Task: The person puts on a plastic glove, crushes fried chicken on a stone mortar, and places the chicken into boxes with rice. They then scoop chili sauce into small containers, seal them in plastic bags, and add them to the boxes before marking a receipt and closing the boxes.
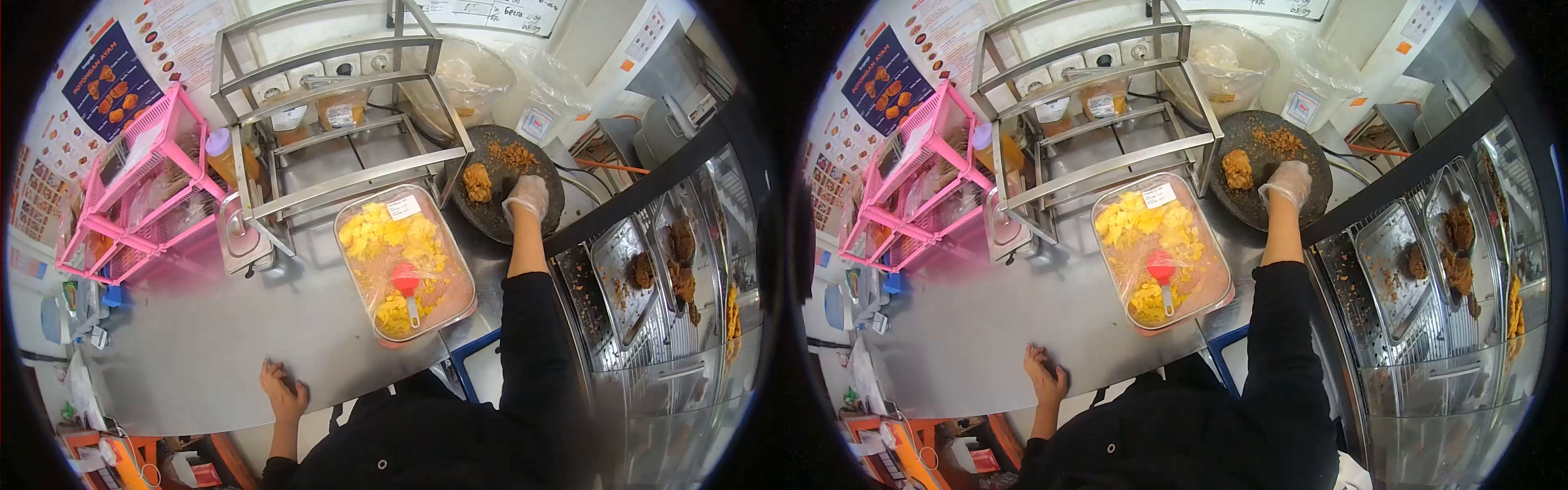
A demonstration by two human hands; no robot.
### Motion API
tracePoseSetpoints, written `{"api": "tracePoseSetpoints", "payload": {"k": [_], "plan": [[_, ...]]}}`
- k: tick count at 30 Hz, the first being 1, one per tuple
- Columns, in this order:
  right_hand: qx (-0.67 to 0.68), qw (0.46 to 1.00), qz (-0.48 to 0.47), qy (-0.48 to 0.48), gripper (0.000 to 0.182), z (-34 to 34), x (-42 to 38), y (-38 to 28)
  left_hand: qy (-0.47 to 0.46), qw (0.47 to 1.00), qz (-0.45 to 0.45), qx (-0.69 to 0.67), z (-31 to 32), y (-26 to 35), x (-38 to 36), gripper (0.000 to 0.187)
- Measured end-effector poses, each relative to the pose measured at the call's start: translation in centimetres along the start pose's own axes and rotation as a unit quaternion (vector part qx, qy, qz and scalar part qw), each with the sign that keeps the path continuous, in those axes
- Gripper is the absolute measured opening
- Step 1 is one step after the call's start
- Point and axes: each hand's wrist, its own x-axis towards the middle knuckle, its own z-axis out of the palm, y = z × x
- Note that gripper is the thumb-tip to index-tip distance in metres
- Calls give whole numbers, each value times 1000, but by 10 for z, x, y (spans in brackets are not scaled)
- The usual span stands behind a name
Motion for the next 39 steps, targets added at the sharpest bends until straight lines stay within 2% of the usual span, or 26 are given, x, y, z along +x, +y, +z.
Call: {"api": "tracePoseSetpoints", "payload": {"k": [3, 4, 7, 10, 13, 14, 17, 18, 21, 22, 25, 26, 29, 30, 31, 33, 36, 37, 39], "plan": [[92, 992, -35, -78, 48, -28, -39, -8, -9, 1000, -19, -13, -2, 8, -1, 37], [108, 989, -28, -94, 59, -19, -23, -5, -9, 999, -27, -16, -3, 8, -1, 37], [136, 989, -34, -55, 64, -48, -10, -14, 14, 1000, -9, -18, 1, 2, -4, 34], [242, 957, -97, 125, 58, -88, -40, -32, 16, 999, -12, -25, 3, 1, -3, 34], [202, 972, -99, 71, 54, -55, -64, -49, 1, 1000, -20, -5, 0, 4, -1, 34], [93, 988, -116, 38, 52, -22, -58, -50, 1, 1000, -18, -8, -4, 2, -4, 34], [127, 976, -175, 28, 49, -61, -33, -42, 8, 1000, -11, -15, -4, 0, -4, 35], [240, 957, -138, 89, 48, -75, -46, -46, 4, 1000, -9, -15, -3, 1, -4, 35], [295, 928, -156, 163, 50, -58, -62, -44, 8, 1000, -15, -14, 4, 4, 4, 34], [147, 979, -131, 50, 52, -35, -64, -46, 3, 1000, -18, -10, -1, 4, -1, 34], [146, 976, -156, -29, 51, -60, -50, -36, 0, 1000, -6, -1, -2, 1, 0, 34], [200, 969, -143, -5, 51, -76, -61, -37, -1, 1000, -6, -8, -3, 1, -2, 34], [308, 924, -140, 175, 52, -86, -86, -32, 4, 1000, -11, -23, 0, 3, 2, 34], [329, 928, -132, 113, 52, -66, -92, -31, 7, 1000, -12, -20, 1, 4, 3, 34], [167, 978, -126, 12, 52, -46, -98, -31, 5, 1000, -11, -17, -2, 4, 1, 33], [161, 978, -134, -8, 49, -51, -93, -26, 5, 1000, 0, -18, 0, 5, 3, 33], [251, 955, -150, 48, 46, -87, -85, -26, 7, 1000, -5, -29, 0, 0, 2, 33], [322, 911, -205, 157, 45, -77, -75, -17, 4, 999, -16, -35, 1, 1, -1, 33], [377, 886, -180, 199, 46, -57, -83, -17, 3, 1000, -18, -25, 3, 4, 2, 33]]}}
